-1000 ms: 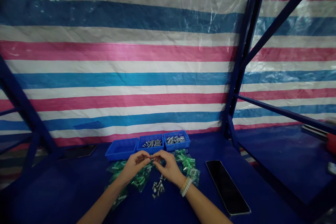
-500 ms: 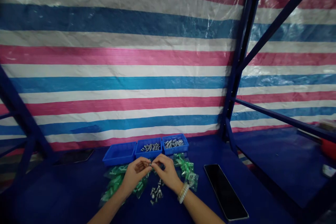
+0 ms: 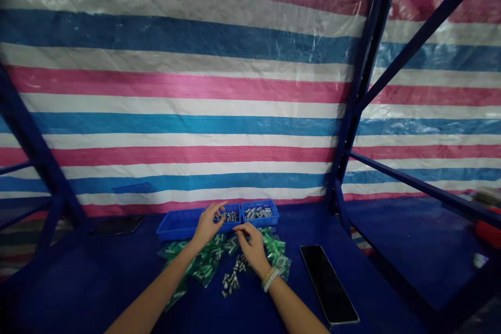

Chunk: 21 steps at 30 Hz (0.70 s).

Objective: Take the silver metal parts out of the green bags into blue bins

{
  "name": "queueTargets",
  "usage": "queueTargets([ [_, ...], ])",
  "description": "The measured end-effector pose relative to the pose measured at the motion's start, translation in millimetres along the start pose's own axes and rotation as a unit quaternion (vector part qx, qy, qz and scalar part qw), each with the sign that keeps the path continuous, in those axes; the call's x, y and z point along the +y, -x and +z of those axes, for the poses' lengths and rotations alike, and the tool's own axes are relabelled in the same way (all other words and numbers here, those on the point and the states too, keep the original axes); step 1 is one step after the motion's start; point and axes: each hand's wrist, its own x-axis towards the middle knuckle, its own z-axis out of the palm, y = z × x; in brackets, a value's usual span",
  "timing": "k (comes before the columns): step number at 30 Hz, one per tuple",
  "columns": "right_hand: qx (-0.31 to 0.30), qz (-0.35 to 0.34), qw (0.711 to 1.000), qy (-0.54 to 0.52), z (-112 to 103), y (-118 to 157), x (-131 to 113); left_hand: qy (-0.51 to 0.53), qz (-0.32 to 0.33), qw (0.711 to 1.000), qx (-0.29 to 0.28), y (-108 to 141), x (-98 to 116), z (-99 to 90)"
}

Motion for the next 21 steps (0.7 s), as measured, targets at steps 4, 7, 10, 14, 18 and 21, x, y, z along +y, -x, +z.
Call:
queueTargets([
  [4,0.034,-0.041,0.998,0.045,-6,-3,0,-0.002,0.014,0.991,-0.134,36,13,-6.6],
  [7,0.046,-0.067,0.994,0.072,-9,-2,-3,-0.012,0.018,0.968,-0.251,68,23,-16.2],
  [10,0.066,-0.070,0.992,0.079,-9,1,-10,-0.032,0.022,0.950,-0.310,84,27,-21.7],
  [14,0.085,-0.072,0.991,0.078,-6,10,-19,-0.031,0.036,0.940,-0.339,87,25,-18.1],
  [18,0.107,-0.081,0.988,0.083,-4,19,-18,-0.030,0.044,0.942,-0.331,89,20,-10.7],
  [21,0.101,-0.077,0.988,0.090,-5,22,-14,-0.043,0.050,0.948,-0.310,92,19,-8.9],
])
